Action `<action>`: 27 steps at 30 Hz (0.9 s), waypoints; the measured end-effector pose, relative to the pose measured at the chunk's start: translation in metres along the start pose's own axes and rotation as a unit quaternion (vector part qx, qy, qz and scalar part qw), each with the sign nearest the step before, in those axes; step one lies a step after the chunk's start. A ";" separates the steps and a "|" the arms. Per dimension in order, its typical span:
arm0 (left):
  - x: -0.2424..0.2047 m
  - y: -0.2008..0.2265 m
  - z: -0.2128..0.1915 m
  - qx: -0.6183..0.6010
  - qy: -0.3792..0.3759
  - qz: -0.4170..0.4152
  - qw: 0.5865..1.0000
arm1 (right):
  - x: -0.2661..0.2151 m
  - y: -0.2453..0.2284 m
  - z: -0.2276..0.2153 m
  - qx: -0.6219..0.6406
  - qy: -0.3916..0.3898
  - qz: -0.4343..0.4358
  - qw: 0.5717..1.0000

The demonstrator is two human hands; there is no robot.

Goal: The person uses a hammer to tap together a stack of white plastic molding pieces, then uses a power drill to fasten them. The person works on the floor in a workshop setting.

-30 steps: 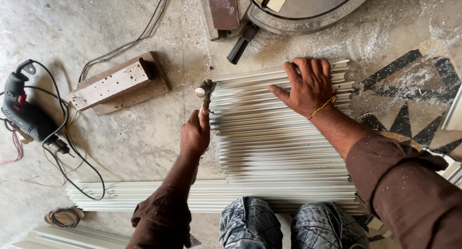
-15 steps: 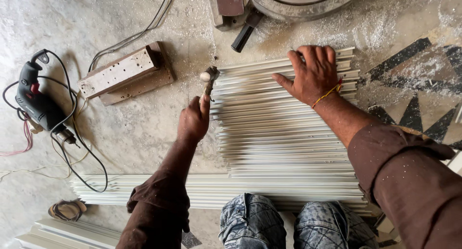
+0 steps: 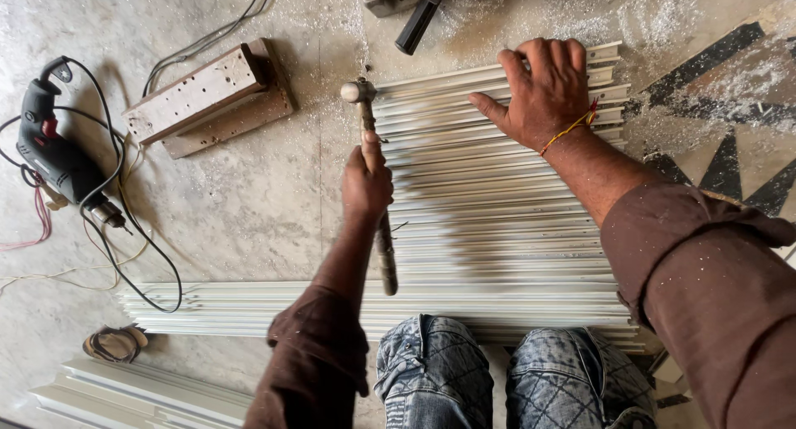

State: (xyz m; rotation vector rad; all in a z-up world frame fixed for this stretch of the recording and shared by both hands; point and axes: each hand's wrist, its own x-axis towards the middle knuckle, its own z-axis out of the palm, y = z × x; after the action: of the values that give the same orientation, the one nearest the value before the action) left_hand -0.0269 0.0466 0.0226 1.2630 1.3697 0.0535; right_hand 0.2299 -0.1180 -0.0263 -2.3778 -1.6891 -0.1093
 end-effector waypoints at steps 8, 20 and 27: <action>-0.012 0.011 0.027 -0.087 -0.018 -0.025 0.996 | 0.001 -0.001 -0.004 -0.003 0.011 -0.007 1.000; -0.019 0.019 0.082 -0.293 0.042 -0.051 0.954 | 0.003 -0.001 -0.005 0.013 0.003 -0.005 1.000; -0.022 0.013 0.062 -0.235 0.011 -0.043 0.971 | 0.002 -0.002 -0.003 0.019 -0.013 0.001 1.000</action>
State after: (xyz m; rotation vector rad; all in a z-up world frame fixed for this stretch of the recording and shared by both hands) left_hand 0.0195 -0.0015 0.0283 0.8073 1.3303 0.3158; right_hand 0.2294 -0.1161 -0.0223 -2.3641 -1.6839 -0.0471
